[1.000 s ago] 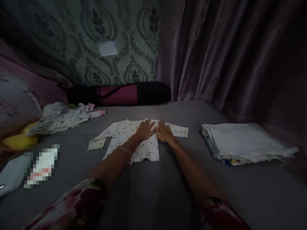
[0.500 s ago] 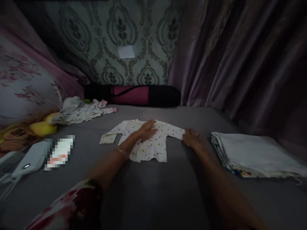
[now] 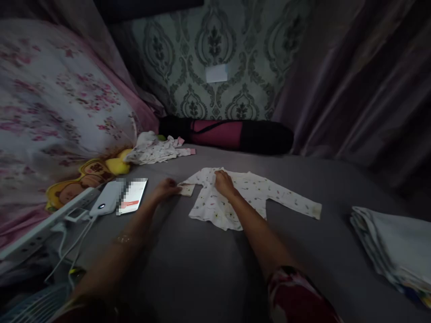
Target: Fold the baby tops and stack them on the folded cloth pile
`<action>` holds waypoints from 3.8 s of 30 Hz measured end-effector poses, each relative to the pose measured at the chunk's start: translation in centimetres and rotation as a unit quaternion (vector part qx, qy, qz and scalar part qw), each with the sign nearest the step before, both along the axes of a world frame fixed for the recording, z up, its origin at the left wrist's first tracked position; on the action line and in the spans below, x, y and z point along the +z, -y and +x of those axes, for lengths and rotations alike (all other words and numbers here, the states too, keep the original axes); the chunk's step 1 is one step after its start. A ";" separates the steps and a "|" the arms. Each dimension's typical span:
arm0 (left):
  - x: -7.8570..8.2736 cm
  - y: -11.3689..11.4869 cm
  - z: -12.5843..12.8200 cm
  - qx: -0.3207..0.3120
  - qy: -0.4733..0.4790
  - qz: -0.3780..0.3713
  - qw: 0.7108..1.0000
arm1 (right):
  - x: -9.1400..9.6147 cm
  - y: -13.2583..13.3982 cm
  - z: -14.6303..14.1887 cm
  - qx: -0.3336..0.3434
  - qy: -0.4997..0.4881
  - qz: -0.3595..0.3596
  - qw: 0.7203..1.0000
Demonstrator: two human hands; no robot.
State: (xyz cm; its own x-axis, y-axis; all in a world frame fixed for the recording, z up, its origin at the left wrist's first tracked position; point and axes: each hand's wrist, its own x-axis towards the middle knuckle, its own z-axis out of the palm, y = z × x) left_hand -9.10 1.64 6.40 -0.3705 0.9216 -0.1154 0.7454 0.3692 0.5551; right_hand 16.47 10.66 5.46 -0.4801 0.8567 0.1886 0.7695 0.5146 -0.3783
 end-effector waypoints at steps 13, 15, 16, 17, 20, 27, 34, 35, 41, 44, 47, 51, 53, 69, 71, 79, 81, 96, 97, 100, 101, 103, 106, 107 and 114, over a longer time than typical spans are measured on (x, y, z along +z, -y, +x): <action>1.6 -0.8 1.7 -0.037 -0.235 0.192 0.952 | -2.7 -0.9 -5.8 -0.056 -0.016 0.006 0.998; 1.7 -0.6 1.2 -0.033 -0.313 0.204 0.927 | -2.6 -0.5 -5.8 -0.054 -0.004 0.009 0.999; 1.6 -0.5 0.8 -0.044 -0.335 0.185 0.923 | -2.5 -0.3 -5.8 -0.053 0.007 0.008 0.999; 1.3 -0.5 0.3 -0.059 -0.345 0.156 0.924 | -2.4 -0.1 -5.8 -0.052 0.020 0.004 0.998; 0.1 -0.6 -1.2 -0.033 -0.336 0.066 0.939 | -2.2 0.3 -6.0 -0.049 0.055 -0.012 0.997; -0.4 -3.1 -2.8 0.095 -0.165 0.008 0.982 | -2.0 0.4 -6.2 -0.050 0.072 -0.018 0.996; -0.3 -6.1 -2.5 0.088 -0.083 -0.063 0.991 | -1.9 0.4 -6.5 -0.060 0.069 -0.042 0.995; -0.4 -6.2 -2.6 0.080 -0.079 -0.061 0.992 | -1.9 0.4 -6.5 -0.062 0.066 -0.042 0.995; -1.4 -5.2 -2.2 0.066 -0.135 0.050 0.987 | -2.1 0.6 -6.4 -0.061 0.061 -0.015 0.996; -1.7 -4.4 -1.2 0.052 -0.155 0.063 0.985 | -2.0 0.9 -6.3 -0.058 0.055 -0.014 0.997; -1.6 -4.1 -0.6 0.053 -0.179 0.073 0.980 | -1.4 0.8 -6.3 -0.050 0.046 -0.039 0.997; -0.5 -3.5 -0.3 0.081 -0.218 0.102 0.967 | 0.5 0.0 -4.7 -0.005 -0.018 -0.161 0.987; 0.3 -2.8 0.1 0.104 -0.240 0.106 0.959 | 1.7 -0.1 -2.5 -0.010 -0.104 -0.178 0.979; -0.6 4.6 7.5 -0.122 -0.079 -0.043 0.988 | 2.0 13.0 16.5 -0.278 0.094 -0.160 0.943; -0.5 5.0 7.9 -0.115 -0.081 -0.053 0.989 | 2.0 14.1 16.1 -0.287 0.110 -0.165 0.937; -0.7 6.0 9.4 -0.114 -0.064 -0.027 0.991 | 1.2 15.6 15.4 -0.272 0.089 -0.143 0.947; -0.7 5.9 9.6 -0.104 -0.040 -0.017 0.994 | 1.1 15.6 15.5 -0.274 0.077 -0.139 0.949; -0.9 6.7 7.6 -0.219 0.052 0.069 0.972 | 2.0 15.5 16.8 -0.181 0.049 -0.160 0.969; -0.8 6.8 7.5 -0.226 0.050 0.060 0.971 | 2.2 15.6 16.9 -0.181 0.061 -0.161 0.968; -0.6 7.0 7.3 -0.241 0.047 0.035 0.969 | 2.8 15.7 17.2 -0.181 0.097 -0.167 0.964; -0.5 7.0 7.3 -0.247 0.042 0.029 0.968 | 3.1 15.8 17.3 -0.180 0.109 -0.171 0.963; -0.4 6.9 7.0 -0.255 0.019 0.024 0.967 | 3.7 15.9 17.7 -0.173 0.133 -0.175 0.960; 0.0 6.5 7.0 -0.268 -0.057 0.046 0.961 | 4.4 15.3 17.6 -0.164 0.180 -0.161 0.956; 0.2 6.2 7.4 -0.274 -0.091 0.057 0.956 | 4.4 14.9 17.3 -0.162 0.190 -0.151 0.956; 0.6 3.2 15.2 -0.382 -0.153 0.137 0.901 | 1.1 9.8 11.4 -0.055 0.103 -0.005 0.993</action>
